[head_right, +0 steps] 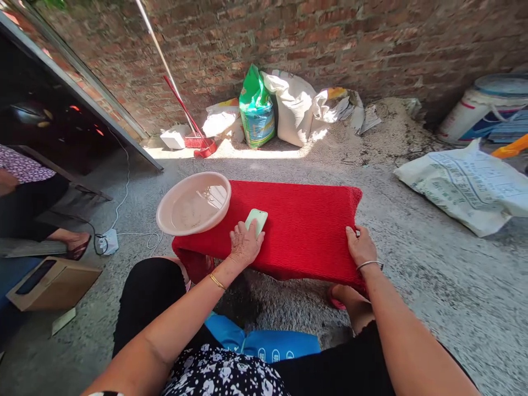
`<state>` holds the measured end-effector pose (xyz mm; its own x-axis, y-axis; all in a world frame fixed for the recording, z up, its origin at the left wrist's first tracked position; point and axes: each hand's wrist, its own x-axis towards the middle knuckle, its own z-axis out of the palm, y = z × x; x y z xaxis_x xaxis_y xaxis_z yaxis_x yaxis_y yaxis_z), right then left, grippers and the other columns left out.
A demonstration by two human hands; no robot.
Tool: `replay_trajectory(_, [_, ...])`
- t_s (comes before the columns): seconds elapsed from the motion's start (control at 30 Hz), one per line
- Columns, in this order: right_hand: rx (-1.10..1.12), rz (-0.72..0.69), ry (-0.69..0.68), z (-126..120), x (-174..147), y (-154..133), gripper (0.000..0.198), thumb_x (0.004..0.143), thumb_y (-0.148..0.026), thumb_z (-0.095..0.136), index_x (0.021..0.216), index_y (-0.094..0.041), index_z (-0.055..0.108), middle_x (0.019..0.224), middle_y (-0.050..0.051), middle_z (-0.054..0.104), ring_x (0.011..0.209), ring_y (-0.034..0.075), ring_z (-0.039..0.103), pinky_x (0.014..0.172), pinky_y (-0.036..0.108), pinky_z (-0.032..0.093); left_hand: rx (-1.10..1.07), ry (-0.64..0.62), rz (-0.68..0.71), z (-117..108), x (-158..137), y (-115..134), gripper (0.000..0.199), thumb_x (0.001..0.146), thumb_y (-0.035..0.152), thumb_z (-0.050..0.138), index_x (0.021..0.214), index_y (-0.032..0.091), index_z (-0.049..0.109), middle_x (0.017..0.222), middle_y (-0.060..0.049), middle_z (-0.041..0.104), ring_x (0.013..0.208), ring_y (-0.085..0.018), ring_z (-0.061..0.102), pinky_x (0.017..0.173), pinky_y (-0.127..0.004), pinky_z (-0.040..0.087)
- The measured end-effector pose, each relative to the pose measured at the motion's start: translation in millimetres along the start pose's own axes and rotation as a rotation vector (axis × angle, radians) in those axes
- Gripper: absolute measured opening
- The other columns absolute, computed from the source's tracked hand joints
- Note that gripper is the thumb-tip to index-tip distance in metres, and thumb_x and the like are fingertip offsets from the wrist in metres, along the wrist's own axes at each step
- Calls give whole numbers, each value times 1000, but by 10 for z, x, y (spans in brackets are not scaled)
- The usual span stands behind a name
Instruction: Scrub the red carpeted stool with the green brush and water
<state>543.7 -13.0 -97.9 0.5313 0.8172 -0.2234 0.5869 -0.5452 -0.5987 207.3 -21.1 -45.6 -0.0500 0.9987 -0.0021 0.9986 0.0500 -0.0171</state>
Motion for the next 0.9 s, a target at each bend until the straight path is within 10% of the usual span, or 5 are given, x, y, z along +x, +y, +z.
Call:
replay_trajectory(0.23, [-42,20,1,-28,-60,-73,59,99,-46,45,141,-9,61,120,21,72,114,35,69,101,46,51,-162,-50,306,-45,-30,857,58,103,57,49,156,32,54,141,-18,60,122,-34,59,104,-50,46])
replay_trajectory(0.6, [-7,-1,3,16,-55,-35,57,97,-46,45,138,-10,63,119,21,73,114,35,69,100,46,52,-238,43,-263,-352,1571,171,53,105,43,48,152,20,54,151,-25,53,137,-36,52,108,-48,42])
replay_trajectory(0.9, [41,8,-14,15,-69,-24,61,96,-49,43,140,-10,60,127,22,71,118,34,68,104,47,49,-275,3,-334,-202,1786,726,52,103,45,48,148,20,56,152,-23,53,136,-36,51,107,-48,42])
